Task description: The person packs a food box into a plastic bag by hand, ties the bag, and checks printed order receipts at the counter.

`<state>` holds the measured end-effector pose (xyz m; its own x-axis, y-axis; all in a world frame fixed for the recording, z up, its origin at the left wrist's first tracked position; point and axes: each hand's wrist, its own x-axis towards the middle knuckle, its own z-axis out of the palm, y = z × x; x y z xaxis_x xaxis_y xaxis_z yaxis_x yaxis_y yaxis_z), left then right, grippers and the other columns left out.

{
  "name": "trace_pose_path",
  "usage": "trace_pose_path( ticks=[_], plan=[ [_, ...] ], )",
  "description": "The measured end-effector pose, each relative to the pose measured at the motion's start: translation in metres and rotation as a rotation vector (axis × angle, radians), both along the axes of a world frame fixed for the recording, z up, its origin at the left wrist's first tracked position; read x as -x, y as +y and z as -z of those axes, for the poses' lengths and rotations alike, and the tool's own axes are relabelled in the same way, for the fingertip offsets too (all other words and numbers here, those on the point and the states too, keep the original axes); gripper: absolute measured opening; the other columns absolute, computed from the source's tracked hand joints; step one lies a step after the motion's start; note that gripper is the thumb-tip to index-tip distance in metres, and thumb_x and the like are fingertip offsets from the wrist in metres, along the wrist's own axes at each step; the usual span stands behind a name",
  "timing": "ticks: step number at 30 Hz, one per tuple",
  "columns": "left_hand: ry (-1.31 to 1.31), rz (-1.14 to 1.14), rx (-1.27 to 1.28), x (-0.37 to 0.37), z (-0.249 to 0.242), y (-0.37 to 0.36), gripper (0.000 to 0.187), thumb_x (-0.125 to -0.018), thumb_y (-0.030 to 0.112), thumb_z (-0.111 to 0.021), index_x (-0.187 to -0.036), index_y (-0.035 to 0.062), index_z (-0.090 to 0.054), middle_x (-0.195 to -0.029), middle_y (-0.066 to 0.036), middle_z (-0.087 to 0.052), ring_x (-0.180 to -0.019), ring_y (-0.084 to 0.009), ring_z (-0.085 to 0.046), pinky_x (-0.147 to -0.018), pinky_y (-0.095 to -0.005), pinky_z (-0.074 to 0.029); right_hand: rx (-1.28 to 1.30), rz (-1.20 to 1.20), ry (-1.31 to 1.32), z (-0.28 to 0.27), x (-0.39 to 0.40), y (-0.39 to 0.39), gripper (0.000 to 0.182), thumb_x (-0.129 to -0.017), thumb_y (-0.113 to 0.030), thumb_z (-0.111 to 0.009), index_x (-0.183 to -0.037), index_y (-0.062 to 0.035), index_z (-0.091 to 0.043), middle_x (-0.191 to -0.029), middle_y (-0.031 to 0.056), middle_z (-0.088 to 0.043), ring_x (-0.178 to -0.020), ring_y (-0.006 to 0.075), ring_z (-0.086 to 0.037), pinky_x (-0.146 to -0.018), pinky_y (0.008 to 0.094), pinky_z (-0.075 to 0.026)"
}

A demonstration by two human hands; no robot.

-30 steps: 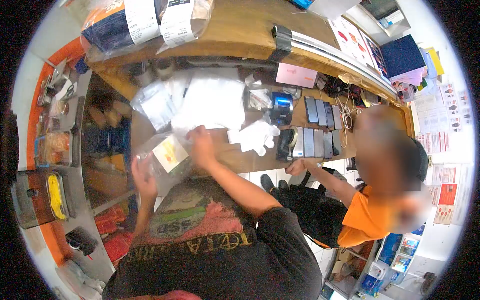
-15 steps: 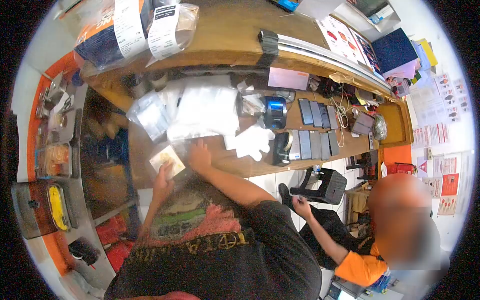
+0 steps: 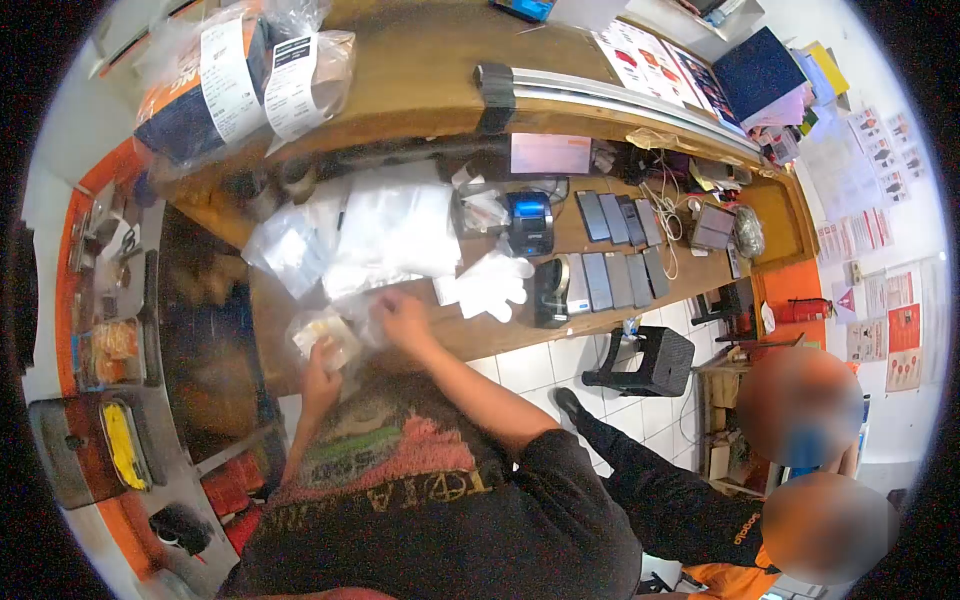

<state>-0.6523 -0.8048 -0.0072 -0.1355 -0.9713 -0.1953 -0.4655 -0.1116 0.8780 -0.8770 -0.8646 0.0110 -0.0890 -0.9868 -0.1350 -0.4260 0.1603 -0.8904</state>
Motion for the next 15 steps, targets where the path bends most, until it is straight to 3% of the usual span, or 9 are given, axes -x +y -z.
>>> trace_pose_path(
  ticks=[4, 6, 7, 9, 10, 12, 13, 15],
  plan=[
    [0.044, 0.025, 0.102, -0.003, -0.010, 0.002, 0.064, -0.072, -0.002, -0.045, -0.136, 0.0027, -0.044, -0.122, -0.017, -0.062, -0.086, -0.0265, -0.062, -0.083, -0.0346, -0.047, -0.071, 0.067, -0.283, -0.007, -0.005, 0.005, 0.022, -0.087, -0.018, -0.061, -0.101, -0.0019, -0.066, -0.089, 0.0162, -0.068, -0.081, 0.0262, -0.065, -0.075, 0.0365, -0.050],
    [-0.017, 0.062, 0.498, -0.014, -0.008, 0.005, 0.059, -0.072, -0.004, -0.045, -0.130, 0.0006, -0.049, -0.124, -0.013, -0.062, -0.095, -0.0243, -0.060, -0.092, -0.0333, -0.044, -0.057, 0.114, -0.258, -0.006, -0.005, 0.004, 0.034, -0.084, -0.024, -0.066, -0.108, -0.0006, -0.062, -0.096, 0.0168, -0.066, -0.088, 0.0294, -0.063, -0.080, 0.0395, -0.049],
    [-0.015, 0.067, 0.503, -0.017, -0.012, 0.007, 0.059, -0.072, -0.004, -0.045, -0.130, 0.0006, -0.049, -0.124, -0.013, -0.062, -0.095, -0.0243, -0.060, -0.092, -0.0333, -0.044, -0.052, 0.119, -0.258, -0.023, -0.009, 0.006, 0.034, -0.084, -0.024, -0.066, -0.108, -0.0006, -0.062, -0.096, 0.0168, -0.066, -0.088, 0.0294, -0.063, -0.080, 0.0395, -0.049],
    [0.300, -0.164, 0.199, -0.025, -0.026, 0.017, 0.054, -0.072, -0.008, -0.045, -0.126, -0.0011, -0.052, -0.123, -0.011, -0.060, -0.106, -0.0243, -0.058, -0.099, -0.0330, -0.039, 0.135, 0.023, 0.189, -0.054, -0.021, 0.015, 0.045, -0.086, -0.038, -0.063, -0.107, 0.0014, -0.057, -0.098, 0.0199, -0.060, -0.092, 0.0349, -0.059, -0.080, 0.0446, -0.047],
    [0.304, -0.156, 0.205, -0.032, -0.027, 0.022, 0.054, -0.072, -0.008, -0.045, -0.126, -0.0011, -0.052, -0.123, -0.011, -0.060, -0.106, -0.0243, -0.058, -0.099, -0.0330, -0.039, 0.142, 0.031, 0.192, -0.051, -0.024, 0.020, 0.045, -0.086, -0.038, -0.063, -0.107, 0.0014, -0.057, -0.098, 0.0199, -0.060, -0.092, 0.0349, -0.059, -0.080, 0.0446, -0.047],
    [0.371, -0.247, 0.268, -0.037, -0.033, 0.020, 0.054, -0.073, -0.008, -0.047, -0.126, -0.0006, -0.050, -0.117, -0.011, -0.059, -0.105, -0.0229, -0.058, -0.097, -0.0323, -0.041, 0.159, -0.034, 0.468, -0.041, -0.023, 0.018, 0.049, -0.084, -0.036, -0.065, -0.111, 0.0025, -0.051, -0.105, 0.0245, -0.054, -0.097, 0.0389, -0.055, -0.083, 0.0481, -0.046],
    [0.437, -0.298, 0.287, -0.036, -0.040, 0.018, 0.054, -0.073, -0.009, -0.048, -0.127, -0.0001, -0.048, -0.114, -0.011, -0.058, -0.104, -0.0224, -0.059, -0.096, -0.0322, -0.042, 0.115, -0.074, 0.482, -0.030, -0.014, 0.015, 0.066, -0.070, -0.027, -0.079, -0.121, -0.0007, -0.048, -0.116, 0.0215, -0.051, -0.112, 0.0380, -0.050, -0.093, 0.0454, -0.045],
    [0.588, -0.350, 0.297, -0.027, -0.064, 0.011, 0.056, -0.073, -0.009, -0.049, -0.128, 0.0008, -0.046, -0.110, -0.011, -0.057, -0.103, -0.0220, -0.059, -0.095, -0.0324, -0.044, -0.022, -0.058, 0.414, -0.027, 0.004, 0.004, 0.060, -0.071, -0.025, -0.077, -0.120, -0.0020, -0.051, -0.113, 0.0221, -0.053, -0.108, 0.0386, -0.052, -0.093, 0.0453, -0.045]
  ],
)
